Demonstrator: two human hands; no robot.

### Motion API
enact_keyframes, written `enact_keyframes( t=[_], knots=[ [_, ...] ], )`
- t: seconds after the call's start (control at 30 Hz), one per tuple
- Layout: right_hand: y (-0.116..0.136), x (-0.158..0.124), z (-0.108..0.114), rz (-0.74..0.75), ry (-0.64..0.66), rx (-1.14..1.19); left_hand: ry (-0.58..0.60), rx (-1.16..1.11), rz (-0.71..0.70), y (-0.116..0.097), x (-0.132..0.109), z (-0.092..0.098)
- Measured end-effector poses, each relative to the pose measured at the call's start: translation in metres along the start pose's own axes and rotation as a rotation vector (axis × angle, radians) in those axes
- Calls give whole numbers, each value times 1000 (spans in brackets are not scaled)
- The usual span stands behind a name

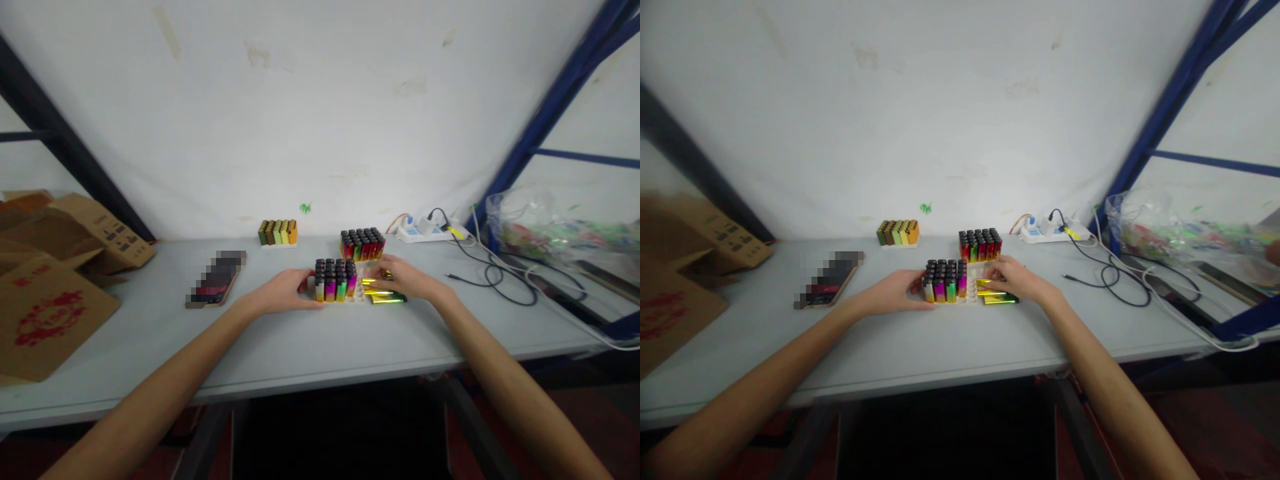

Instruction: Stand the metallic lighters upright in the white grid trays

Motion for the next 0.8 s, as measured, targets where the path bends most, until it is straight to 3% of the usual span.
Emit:
enact_keyframes(
  t=[0.5, 0.67, 0.8],
  knots=[
    [4, -4, 41, -92, -392, 224, -7, -17, -10, -1, 0, 1],
    [-4, -4, 42, -130, -413, 303, 4, 0, 3, 1, 0, 0],
    [9, -1, 37, -36, -336, 313, -9, -7, -2, 2, 1, 0]
  ],
)
Point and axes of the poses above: each hand's wrist, its own x-axis towards the middle knuckle, its own z-axis out of the back of the hand, y = z × x, the point moved 9 cm from there along x, towards the middle knuckle, and after that the axes turned 1 degree about -x, right-handed, at the moved point
